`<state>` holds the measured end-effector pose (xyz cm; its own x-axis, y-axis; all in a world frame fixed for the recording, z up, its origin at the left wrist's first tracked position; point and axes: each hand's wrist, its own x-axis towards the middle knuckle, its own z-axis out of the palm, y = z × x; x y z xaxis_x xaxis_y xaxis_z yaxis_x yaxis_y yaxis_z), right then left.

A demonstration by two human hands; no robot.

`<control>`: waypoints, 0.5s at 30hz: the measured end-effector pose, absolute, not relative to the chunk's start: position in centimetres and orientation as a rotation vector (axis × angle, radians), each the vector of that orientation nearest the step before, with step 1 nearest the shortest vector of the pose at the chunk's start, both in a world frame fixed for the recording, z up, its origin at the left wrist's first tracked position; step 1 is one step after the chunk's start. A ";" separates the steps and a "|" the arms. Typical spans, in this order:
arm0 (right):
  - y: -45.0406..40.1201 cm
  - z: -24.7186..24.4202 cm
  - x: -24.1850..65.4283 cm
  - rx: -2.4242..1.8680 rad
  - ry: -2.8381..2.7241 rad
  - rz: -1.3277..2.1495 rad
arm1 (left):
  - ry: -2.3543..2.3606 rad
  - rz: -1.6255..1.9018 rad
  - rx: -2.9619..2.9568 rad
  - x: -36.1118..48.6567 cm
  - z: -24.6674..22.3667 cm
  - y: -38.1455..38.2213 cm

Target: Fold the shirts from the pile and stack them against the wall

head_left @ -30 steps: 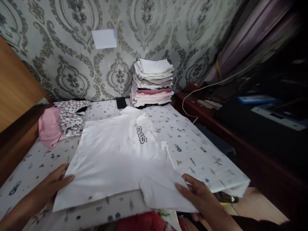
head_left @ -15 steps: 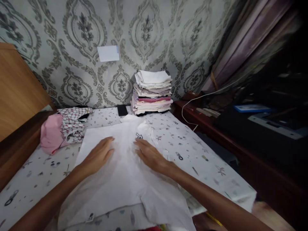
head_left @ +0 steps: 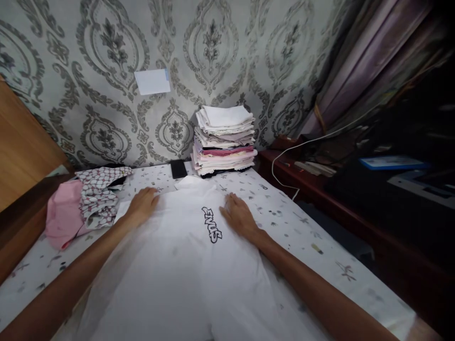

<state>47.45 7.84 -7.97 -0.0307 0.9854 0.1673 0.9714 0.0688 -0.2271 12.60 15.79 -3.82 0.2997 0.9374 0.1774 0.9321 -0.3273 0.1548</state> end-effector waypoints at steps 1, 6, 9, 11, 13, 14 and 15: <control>7.9 -7.8 47.2 -1.926 -2.049 0.020 | 1.764 0.390 2.501 14.5 -3.2 17.3; 7.5 -6.8 46.5 -1.558 -2.228 -0.011 | 1.750 0.287 2.428 23.6 -2.9 24.3; 7.1 -6.6 46.5 -1.547 -2.276 0.054 | 1.778 0.226 2.351 26.4 -3.7 26.5; 7.0 -6.7 46.4 -1.584 -2.270 0.049 | 1.772 0.233 2.326 26.9 -3.9 27.3; 6.9 -6.7 46.2 -1.621 -2.271 0.053 | 1.779 0.288 2.314 26.7 -3.8 27.8; 6.9 -6.7 46.1 -1.643 -2.267 0.059 | 1.793 0.327 2.307 26.5 -3.7 27.9; 6.9 -6.8 46.0 -1.666 -2.262 0.067 | 1.811 0.367 2.298 26.2 -3.7 28.0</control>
